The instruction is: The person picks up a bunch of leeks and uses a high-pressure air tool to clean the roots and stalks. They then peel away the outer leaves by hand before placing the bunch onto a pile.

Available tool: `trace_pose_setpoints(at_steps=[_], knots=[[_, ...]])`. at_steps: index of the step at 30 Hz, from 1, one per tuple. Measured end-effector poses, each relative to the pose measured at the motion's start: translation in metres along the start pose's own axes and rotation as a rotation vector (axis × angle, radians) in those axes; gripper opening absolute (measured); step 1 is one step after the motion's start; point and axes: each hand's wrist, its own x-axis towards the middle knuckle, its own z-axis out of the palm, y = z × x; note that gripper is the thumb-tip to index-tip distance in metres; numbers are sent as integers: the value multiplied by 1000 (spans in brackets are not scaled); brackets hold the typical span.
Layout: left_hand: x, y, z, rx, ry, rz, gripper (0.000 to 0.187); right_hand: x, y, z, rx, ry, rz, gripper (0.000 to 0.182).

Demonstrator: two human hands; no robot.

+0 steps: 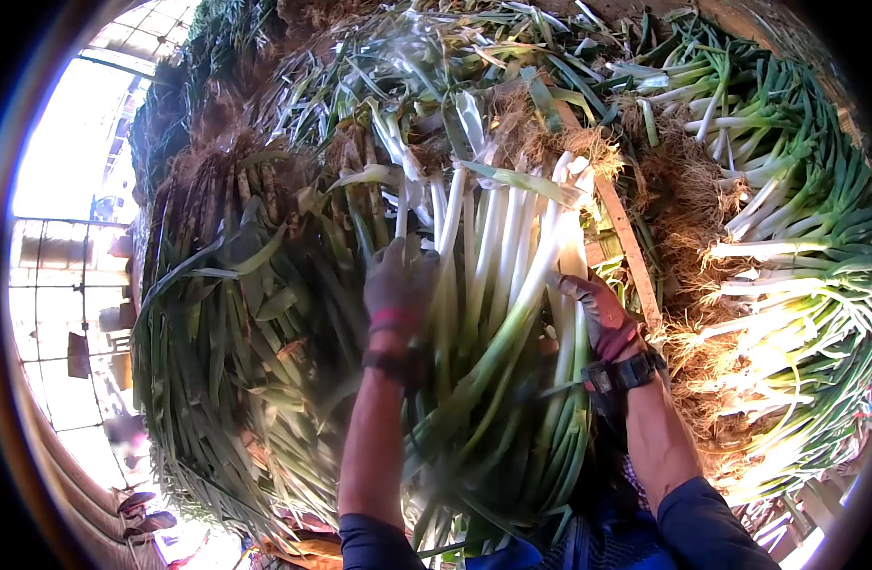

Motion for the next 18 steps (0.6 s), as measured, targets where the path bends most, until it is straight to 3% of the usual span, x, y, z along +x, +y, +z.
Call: trace_pose_setpoints(at_steps=[3, 9, 11, 13, 15, 16, 17, 18], knots=[[15, -5, 7, 191, 88, 11, 69, -13, -15, 17, 71, 24, -151, 37], [41, -4, 3, 351, -170, -120, 71, -16, -17, 23, -47, 64, -190, 41], [47, -14, 6, 338, -203, -213, 61, 0, 1, 11, -113, 38, -212, 41], [46, -22, 4, 308, -230, -176, 53, 0, -6, 11, -181, 17, -233, 41], [41, -26, -2, 278, -263, -141, 45, -8, -14, 12, -166, 5, -65, 40], [37, -21, -12, 141, -309, -216, 40, 0, -4, 10, -24, -20, -111, 36], [33, -17, -22, 2, -353, -288, 35, 4, 3, 4, -23, -19, -115, 36], [17, 6, -40, -56, -363, -316, 37, 5, 6, 1, -141, -48, -250, 35]])
